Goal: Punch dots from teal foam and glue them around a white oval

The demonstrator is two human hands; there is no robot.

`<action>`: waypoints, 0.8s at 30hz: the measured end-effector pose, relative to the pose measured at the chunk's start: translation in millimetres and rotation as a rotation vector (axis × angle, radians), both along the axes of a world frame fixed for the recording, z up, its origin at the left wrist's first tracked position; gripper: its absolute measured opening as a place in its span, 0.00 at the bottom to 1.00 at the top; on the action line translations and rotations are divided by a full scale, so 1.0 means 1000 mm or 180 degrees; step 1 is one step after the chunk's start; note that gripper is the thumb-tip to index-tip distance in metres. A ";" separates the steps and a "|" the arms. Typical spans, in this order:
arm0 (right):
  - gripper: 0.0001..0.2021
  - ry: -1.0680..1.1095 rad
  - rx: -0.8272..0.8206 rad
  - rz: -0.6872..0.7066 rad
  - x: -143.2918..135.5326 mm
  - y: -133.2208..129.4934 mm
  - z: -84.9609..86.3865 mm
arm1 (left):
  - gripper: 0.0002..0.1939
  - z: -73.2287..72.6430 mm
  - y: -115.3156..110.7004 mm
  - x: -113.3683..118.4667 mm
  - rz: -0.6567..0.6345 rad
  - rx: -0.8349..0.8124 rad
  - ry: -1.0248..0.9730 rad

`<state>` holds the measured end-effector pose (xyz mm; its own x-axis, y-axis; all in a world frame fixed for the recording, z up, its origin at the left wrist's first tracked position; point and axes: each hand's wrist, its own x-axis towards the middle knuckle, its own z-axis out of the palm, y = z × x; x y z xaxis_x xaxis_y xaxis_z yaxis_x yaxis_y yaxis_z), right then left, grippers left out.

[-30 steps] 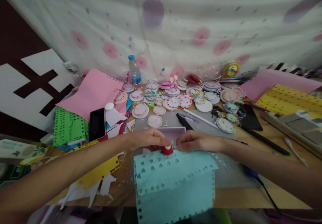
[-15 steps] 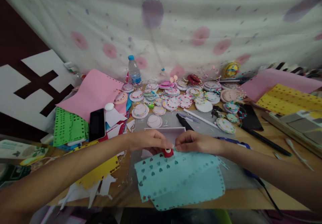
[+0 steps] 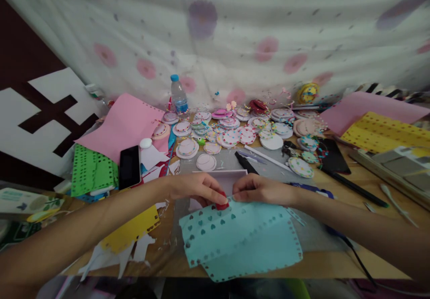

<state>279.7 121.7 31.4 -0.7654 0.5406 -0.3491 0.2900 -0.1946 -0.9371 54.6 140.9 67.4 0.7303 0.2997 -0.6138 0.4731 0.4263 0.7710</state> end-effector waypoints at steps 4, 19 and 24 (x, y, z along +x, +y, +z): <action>0.17 0.0029 0.0037 0.0027 0.000 0.000 0.000 | 0.11 -0.001 0.000 -0.001 0.0021 -0.0023 -0.0007; 0.19 -0.0069 0.0226 -0.0035 0.000 0.003 -0.001 | 0.11 -0.006 -0.001 0.002 0.0378 -0.0204 0.0073; 0.19 -0.0086 0.0261 -0.0017 0.000 0.005 -0.003 | 0.12 -0.009 0.001 0.003 0.0411 -0.0170 0.0105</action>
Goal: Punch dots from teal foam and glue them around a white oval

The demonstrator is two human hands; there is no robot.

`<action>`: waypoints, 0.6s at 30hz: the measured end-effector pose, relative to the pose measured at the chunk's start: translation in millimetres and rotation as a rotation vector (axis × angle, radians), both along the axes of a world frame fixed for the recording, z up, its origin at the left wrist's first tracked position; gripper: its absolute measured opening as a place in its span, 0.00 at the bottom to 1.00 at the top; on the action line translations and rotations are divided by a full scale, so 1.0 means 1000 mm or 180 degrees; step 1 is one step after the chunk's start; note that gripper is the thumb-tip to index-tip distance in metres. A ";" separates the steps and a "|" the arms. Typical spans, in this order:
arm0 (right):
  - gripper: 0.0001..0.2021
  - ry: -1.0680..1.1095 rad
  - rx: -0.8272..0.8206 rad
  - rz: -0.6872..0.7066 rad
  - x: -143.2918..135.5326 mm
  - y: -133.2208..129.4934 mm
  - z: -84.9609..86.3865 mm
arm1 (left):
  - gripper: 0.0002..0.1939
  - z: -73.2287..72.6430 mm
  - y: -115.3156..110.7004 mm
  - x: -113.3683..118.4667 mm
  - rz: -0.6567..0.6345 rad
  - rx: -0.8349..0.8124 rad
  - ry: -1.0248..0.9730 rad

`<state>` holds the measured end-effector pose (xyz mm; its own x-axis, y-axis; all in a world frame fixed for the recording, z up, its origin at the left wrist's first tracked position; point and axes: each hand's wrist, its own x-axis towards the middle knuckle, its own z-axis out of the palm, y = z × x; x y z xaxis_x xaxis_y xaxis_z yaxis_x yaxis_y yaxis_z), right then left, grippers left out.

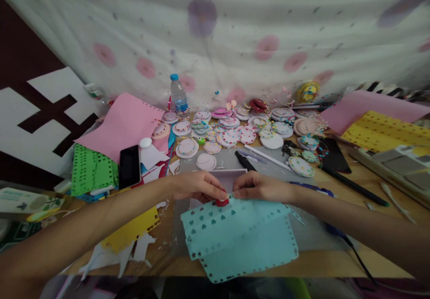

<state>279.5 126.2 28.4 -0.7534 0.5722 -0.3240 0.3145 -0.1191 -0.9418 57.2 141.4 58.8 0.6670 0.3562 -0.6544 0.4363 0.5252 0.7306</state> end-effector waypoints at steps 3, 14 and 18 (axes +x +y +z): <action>0.19 -0.0008 0.0033 0.0018 -0.001 0.001 0.000 | 0.14 -0.001 0.000 0.001 -0.0054 -0.0037 -0.0035; 0.17 -0.0278 0.0625 0.0345 0.003 0.012 0.012 | 0.15 -0.003 -0.008 0.006 -0.0186 0.1111 -0.0013; 0.22 -0.0443 0.0931 0.0815 -0.004 0.021 0.043 | 0.14 -0.008 -0.004 0.009 -0.0391 0.1603 0.0009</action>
<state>275.6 147.7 71.6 -0.8438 0.4552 -0.2843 0.4260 0.2459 -0.8706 65.8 136.9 51.2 0.7223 0.5465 -0.4238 0.4749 0.0535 0.8784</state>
